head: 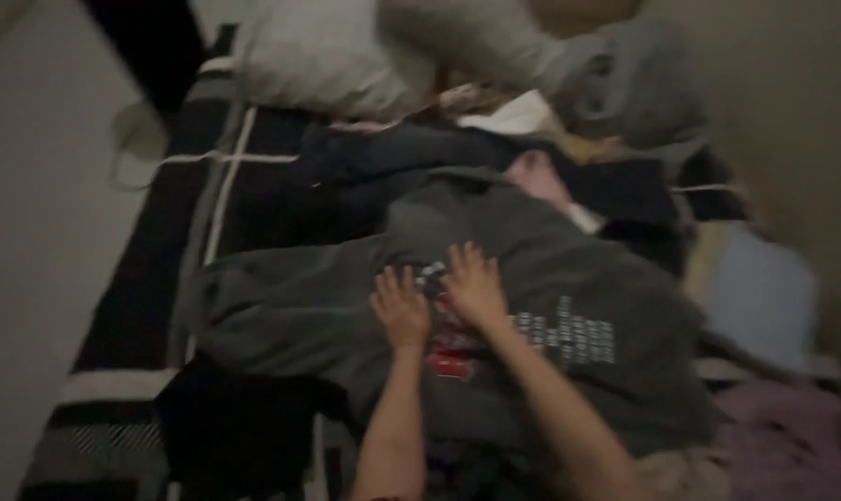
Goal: Folding various items of clothing, including a light blue shirt and a grey hoodie, on a bed.
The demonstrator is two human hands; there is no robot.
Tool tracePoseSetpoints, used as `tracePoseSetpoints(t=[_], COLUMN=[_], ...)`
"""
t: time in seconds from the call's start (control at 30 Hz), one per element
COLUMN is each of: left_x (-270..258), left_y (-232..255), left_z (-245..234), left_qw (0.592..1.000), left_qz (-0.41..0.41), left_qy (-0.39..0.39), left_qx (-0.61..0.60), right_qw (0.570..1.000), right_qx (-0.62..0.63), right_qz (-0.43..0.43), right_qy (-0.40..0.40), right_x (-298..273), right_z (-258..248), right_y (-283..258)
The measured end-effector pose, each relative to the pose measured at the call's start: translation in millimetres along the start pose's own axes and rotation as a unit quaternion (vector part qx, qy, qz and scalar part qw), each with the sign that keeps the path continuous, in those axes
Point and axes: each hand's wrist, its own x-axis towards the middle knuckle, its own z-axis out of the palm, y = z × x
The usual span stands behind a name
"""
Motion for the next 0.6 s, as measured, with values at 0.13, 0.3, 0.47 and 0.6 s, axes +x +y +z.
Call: tracePoseSetpoints(t=[0.13, 0.3, 0.47, 0.6], left_x=[-2.1, -69.2, -121.5, -146.0], left_y=[10.6, -3.6, -22.5, -33.5], left_z=[-35.9, -59.4, -78.0, -100.1], left_qw=[0.999, 0.992, 0.981, 0.965], left_qz=[0.036, 0.088, 0.126, 0.163], left_qy=[-0.016, -0.087, -0.149, -0.206], left_qx=[-0.013, -0.03, -0.019, -0.008], right_qw=[0.992, 0.976, 0.975, 0.964], right_qx=[0.083, 0.092, 0.096, 0.123], right_qz=[0.075, 0.108, 0.11, 0.116], right_qy=[-0.063, -0.165, -0.166, -0.205], right_x=[-58.7, -139.6, -197.1, -235.6], right_z=[-17.1, -34.2, -26.7, -33.9], right_y=[-12.9, -39.2, -45.4, -47.8])
